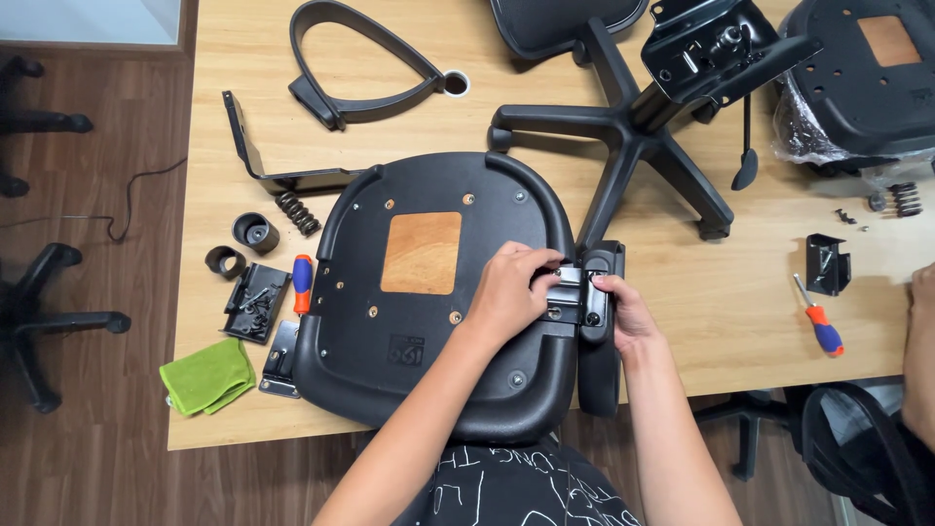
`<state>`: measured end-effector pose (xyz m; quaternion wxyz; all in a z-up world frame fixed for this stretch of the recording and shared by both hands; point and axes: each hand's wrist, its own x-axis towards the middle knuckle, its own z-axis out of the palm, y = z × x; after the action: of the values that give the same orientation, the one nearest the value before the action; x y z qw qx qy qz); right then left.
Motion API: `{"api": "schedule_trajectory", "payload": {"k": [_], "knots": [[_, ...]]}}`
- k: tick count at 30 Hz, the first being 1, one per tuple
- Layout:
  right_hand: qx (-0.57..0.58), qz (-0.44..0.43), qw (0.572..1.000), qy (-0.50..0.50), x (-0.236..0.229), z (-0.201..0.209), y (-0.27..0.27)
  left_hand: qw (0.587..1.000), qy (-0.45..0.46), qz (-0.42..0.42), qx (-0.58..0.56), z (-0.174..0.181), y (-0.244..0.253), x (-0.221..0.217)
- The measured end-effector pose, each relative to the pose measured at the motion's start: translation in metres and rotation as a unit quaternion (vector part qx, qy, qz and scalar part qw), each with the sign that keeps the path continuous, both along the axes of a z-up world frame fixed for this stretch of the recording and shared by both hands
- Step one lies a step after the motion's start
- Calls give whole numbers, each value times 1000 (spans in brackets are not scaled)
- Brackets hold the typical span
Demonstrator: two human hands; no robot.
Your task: The person attaches a metal seat mechanism plate to the underside of an office chair seat. They align the plate against the seat, insert screws by hand, then use a screwdriver to drive the screws in, steadying the seat with the other hand.
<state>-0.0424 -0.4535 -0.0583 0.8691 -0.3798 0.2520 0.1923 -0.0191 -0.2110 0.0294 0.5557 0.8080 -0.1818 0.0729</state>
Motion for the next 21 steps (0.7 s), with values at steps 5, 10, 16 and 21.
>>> {"api": "schedule_trajectory", "payload": {"k": [5, 10, 16, 21], "knots": [[1, -2, 1000, -5, 0, -4, -2, 999, -28, 24, 22, 8, -2, -2], [2, -4, 1000, 11, 2, 13, 11, 997, -64, 41, 23, 2, -5, -4], [21, 8, 999, 45, 1, 16, 12, 1000, -26, -12, 8, 3, -2, -2], [-5, -11, 1000, 19, -1, 1, 4, 998, -49, -39, -9, 13, 3, -3]]}}
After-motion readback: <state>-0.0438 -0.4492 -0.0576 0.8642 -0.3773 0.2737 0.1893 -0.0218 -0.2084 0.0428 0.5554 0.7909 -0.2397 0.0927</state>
